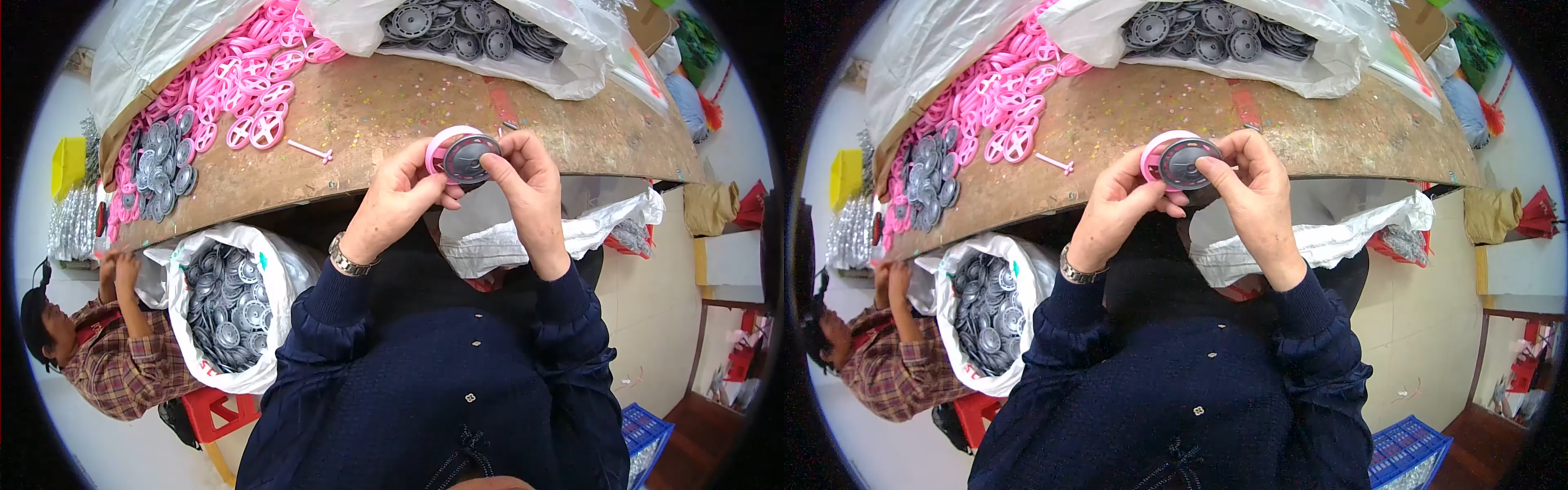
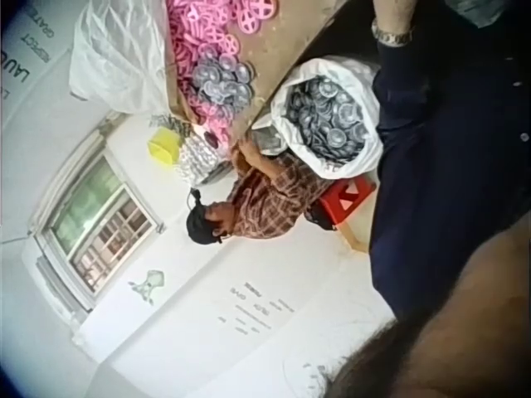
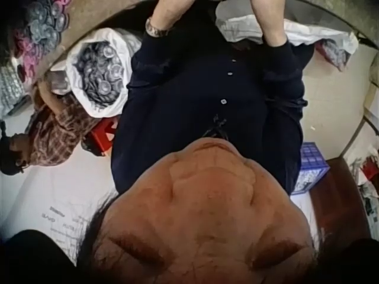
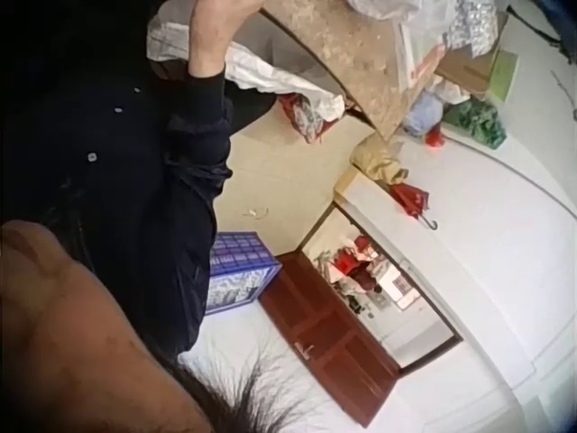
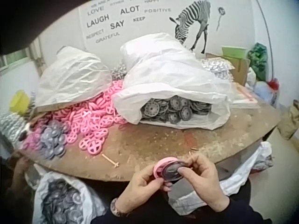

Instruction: Assembling circular plastic toy components by fitting different colored parts together at a workbench.

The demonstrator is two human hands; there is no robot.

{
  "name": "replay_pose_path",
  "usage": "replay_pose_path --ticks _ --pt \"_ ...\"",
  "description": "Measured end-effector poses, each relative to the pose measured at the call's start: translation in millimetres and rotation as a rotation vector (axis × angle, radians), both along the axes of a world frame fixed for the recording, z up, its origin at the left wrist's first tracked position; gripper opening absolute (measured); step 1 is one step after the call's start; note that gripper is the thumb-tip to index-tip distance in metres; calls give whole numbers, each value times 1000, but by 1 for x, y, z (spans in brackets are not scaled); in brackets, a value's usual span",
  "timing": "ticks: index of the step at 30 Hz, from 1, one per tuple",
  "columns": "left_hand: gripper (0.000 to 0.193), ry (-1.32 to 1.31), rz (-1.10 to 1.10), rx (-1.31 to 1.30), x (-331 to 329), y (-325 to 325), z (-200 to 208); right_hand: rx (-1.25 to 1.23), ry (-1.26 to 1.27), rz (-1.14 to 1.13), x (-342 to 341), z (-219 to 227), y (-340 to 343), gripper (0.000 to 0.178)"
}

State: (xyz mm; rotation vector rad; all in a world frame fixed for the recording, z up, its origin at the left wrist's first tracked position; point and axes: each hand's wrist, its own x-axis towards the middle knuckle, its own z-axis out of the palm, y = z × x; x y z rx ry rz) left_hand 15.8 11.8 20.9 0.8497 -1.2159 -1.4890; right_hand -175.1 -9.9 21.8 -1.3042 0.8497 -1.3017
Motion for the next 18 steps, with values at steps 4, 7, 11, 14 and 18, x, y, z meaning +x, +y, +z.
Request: replay_pose_path --ticks 4,7,11,14,18 --pt "38 -64 -84 -26 -4 6 8 -41 12 -28 2 5 2 15" --pt "36 -34 -73 31 -6 6 8 -58 43 -37 1 2 4 19" --pt "36 -16 -39 56 -5 4 0 2 21 1 3 3 5 22" --pt "34 -58 -39 35 -4 2 -5 76 65 174 -5 1 3 24" --pt "33 -117 -43 -17 -7 5 -8 130 89 198 -8 0 4 19"
